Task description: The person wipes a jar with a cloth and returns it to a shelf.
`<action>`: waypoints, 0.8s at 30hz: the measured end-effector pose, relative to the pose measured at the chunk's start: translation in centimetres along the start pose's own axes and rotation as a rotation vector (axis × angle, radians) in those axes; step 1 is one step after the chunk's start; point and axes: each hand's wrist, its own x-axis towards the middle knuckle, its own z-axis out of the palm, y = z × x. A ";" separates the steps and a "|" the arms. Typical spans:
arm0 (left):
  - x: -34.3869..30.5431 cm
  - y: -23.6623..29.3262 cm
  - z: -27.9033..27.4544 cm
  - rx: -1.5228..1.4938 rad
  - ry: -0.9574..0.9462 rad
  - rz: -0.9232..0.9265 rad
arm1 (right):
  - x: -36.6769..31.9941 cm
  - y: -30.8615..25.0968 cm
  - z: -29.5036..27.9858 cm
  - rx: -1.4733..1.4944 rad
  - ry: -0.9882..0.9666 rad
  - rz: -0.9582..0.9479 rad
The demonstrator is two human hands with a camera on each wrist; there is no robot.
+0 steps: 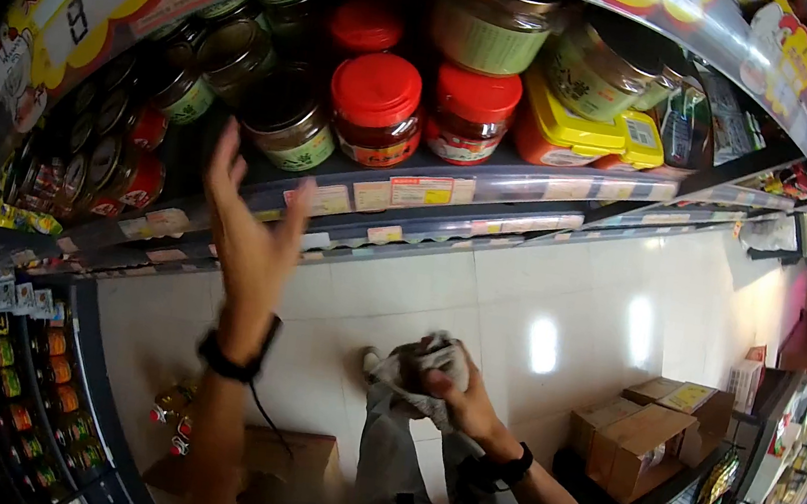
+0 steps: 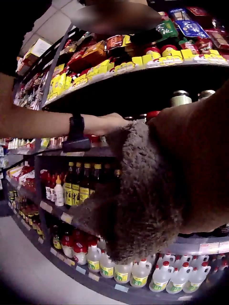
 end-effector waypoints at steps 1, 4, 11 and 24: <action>-2.7 2.0 -0.8 -0.130 -0.070 -0.082 | 0.0 -1.3 0.3 0.196 0.059 -0.006; -12.0 7.2 -0.8 -0.680 -0.568 -0.555 | -0.4 -3.6 0.2 0.309 0.107 0.015; -21.6 8.7 0.7 -1.118 -0.010 -1.164 | -0.9 -12.2 -3.3 -0.375 -0.445 0.014; -27.5 4.9 -0.9 -0.866 -0.008 -1.222 | 11.3 -33.6 -5.9 -1.426 0.389 -1.046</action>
